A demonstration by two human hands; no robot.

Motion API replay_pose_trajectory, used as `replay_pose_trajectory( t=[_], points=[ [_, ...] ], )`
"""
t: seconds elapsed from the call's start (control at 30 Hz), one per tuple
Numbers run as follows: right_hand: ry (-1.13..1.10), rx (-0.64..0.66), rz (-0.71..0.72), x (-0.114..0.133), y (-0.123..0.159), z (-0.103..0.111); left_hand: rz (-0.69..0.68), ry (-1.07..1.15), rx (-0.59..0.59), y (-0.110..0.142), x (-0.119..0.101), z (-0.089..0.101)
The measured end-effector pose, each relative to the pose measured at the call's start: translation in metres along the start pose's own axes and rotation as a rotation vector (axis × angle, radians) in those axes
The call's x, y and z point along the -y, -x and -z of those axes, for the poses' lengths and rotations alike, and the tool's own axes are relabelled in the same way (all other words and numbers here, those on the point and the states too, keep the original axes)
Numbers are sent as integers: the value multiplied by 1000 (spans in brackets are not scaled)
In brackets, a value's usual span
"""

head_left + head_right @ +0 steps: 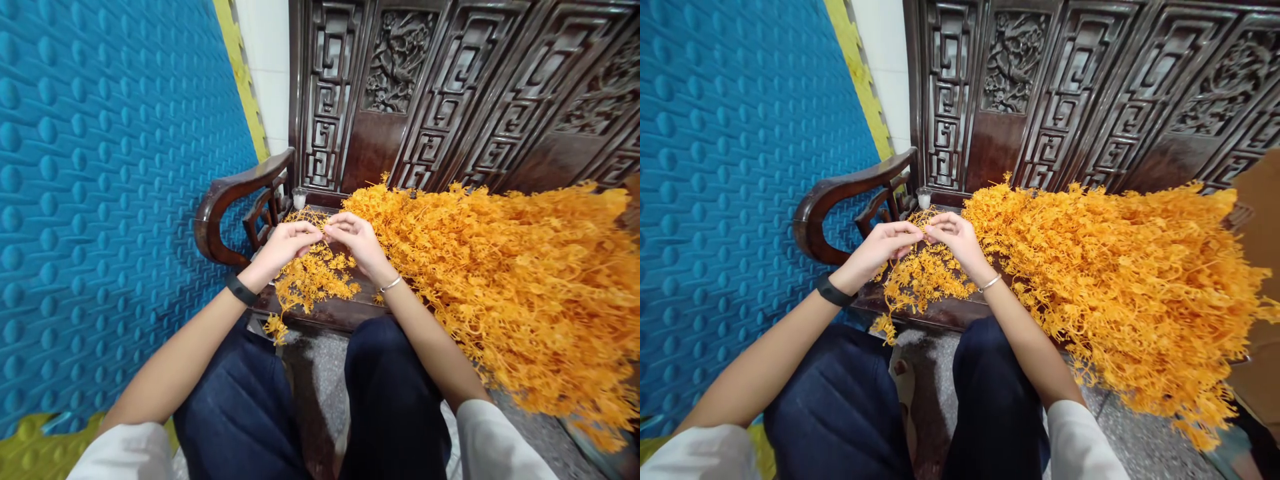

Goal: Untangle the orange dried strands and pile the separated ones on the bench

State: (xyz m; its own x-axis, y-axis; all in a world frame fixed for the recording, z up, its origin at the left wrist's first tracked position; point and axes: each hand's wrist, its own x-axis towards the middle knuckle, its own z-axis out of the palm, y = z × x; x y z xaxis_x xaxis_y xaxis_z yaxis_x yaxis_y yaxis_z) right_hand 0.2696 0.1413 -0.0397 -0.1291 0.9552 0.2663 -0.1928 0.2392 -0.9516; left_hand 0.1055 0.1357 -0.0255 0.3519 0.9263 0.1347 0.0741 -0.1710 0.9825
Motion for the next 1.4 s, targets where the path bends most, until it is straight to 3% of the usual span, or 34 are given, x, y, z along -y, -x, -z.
replay_pose_trajectory(
  t=[0.2,0.4,0.53,0.83,1.1,1.4],
  points=[
    [-44,109,-237,-5,-4,8,-45,-91,26,2,3,1],
    [-10,41,-126,-11,-6,8,-68,-265,7,8,5,-2],
    [-8,23,-167,-15,-9,10,-94,-310,-24,6,11,-5],
    [-37,-354,-21,-22,-11,-10,-74,-20,-84,-12,11,-17],
    [-5,-607,102,-35,-25,-19,48,223,-156,-20,3,-34],
    [-86,-809,103,-37,-35,-31,159,358,-173,-31,10,-39]
  ],
)
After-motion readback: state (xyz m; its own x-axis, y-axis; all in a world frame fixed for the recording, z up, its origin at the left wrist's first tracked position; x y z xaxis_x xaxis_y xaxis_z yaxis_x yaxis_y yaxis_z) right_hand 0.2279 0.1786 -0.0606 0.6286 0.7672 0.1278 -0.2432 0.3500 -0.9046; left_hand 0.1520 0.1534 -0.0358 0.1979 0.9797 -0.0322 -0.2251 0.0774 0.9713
